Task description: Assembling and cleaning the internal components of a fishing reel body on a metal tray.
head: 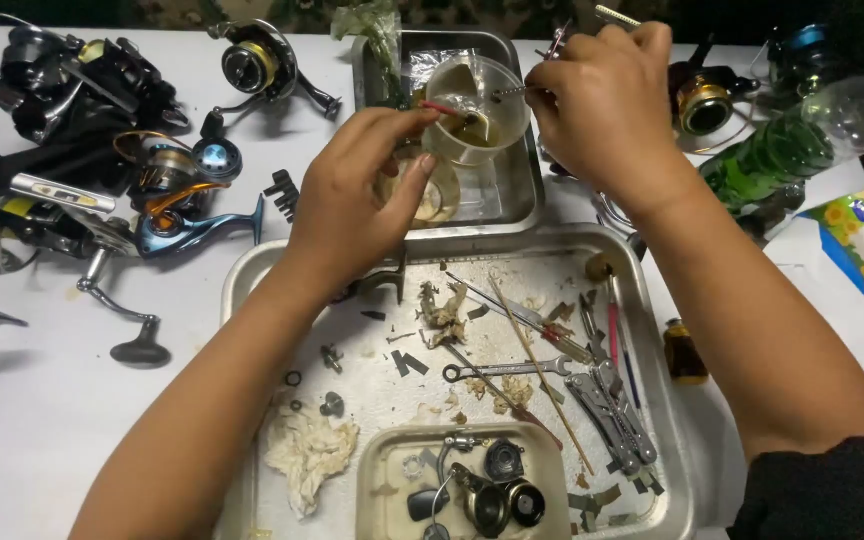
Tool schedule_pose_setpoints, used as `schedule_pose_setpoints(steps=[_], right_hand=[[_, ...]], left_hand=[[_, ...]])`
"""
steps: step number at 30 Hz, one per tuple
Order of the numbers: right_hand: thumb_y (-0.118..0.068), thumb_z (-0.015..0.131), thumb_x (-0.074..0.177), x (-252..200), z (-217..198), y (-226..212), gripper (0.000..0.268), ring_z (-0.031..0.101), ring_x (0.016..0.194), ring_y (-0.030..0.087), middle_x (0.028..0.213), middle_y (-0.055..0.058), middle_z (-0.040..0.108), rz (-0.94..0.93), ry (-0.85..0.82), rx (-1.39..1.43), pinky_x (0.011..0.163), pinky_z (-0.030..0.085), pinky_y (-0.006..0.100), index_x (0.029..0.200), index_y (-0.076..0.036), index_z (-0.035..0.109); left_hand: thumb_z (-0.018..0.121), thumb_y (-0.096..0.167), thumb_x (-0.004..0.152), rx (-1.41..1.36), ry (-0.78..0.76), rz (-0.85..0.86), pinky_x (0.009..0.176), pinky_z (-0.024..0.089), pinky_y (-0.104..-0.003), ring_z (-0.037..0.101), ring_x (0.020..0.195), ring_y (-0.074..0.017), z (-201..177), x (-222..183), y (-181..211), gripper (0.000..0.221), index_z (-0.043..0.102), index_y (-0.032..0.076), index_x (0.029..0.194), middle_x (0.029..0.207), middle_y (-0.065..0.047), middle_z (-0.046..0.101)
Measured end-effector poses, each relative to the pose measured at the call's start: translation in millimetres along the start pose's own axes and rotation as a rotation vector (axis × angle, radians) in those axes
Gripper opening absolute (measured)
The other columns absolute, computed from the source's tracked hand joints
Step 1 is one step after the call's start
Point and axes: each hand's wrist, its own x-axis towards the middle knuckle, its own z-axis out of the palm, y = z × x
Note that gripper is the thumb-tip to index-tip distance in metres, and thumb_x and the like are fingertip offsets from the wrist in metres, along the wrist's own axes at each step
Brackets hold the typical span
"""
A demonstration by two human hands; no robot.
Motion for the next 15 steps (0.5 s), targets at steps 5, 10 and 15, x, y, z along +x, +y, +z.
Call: schedule_pose_setpoints(steps=[5,10,15], right_hand=[[-0.025,0.073,0.087,18,41,6,0.008,0.058,0.080,0.028,0.073,-0.003,0.063,-0.041,-0.099,-0.101,0.081,0.032,0.046,0.081,-0.028,0.079],[-0.024,0.072,0.079,24,58,10,0.010,0.059,0.082,0.029,0.074,-0.005,0.063,-0.068,-0.117,-0.172,0.079,0.032,0.046,0.081,-0.032,0.077],[-0.025,0.068,0.089,26,52,9,0.014,0.058,0.085,0.032,0.075,-0.001,0.063,-0.010,-0.203,-0.111,0.081,0.031,0.048,0.080,-0.027,0.077]], left_hand=[[0.063,0.004,0.100,-0.023,0.042,-0.002,0.072,0.057,-0.031,0.064,0.083,-0.0215,5,-10,-10,0.025,0.065,-0.001,0.125,0.111,-0.014,0.067],[0.062,0.005,0.099,-0.043,0.022,-0.016,0.069,0.056,-0.030,0.064,0.082,-0.0206,11,-21,-17,0.027,0.065,-0.001,0.125,0.113,-0.014,0.067],[0.061,0.002,0.099,-0.071,0.037,-0.030,0.075,0.057,-0.030,0.065,0.088,-0.0212,11,-18,-18,0.028,0.065,-0.001,0.126,0.114,-0.015,0.066]])
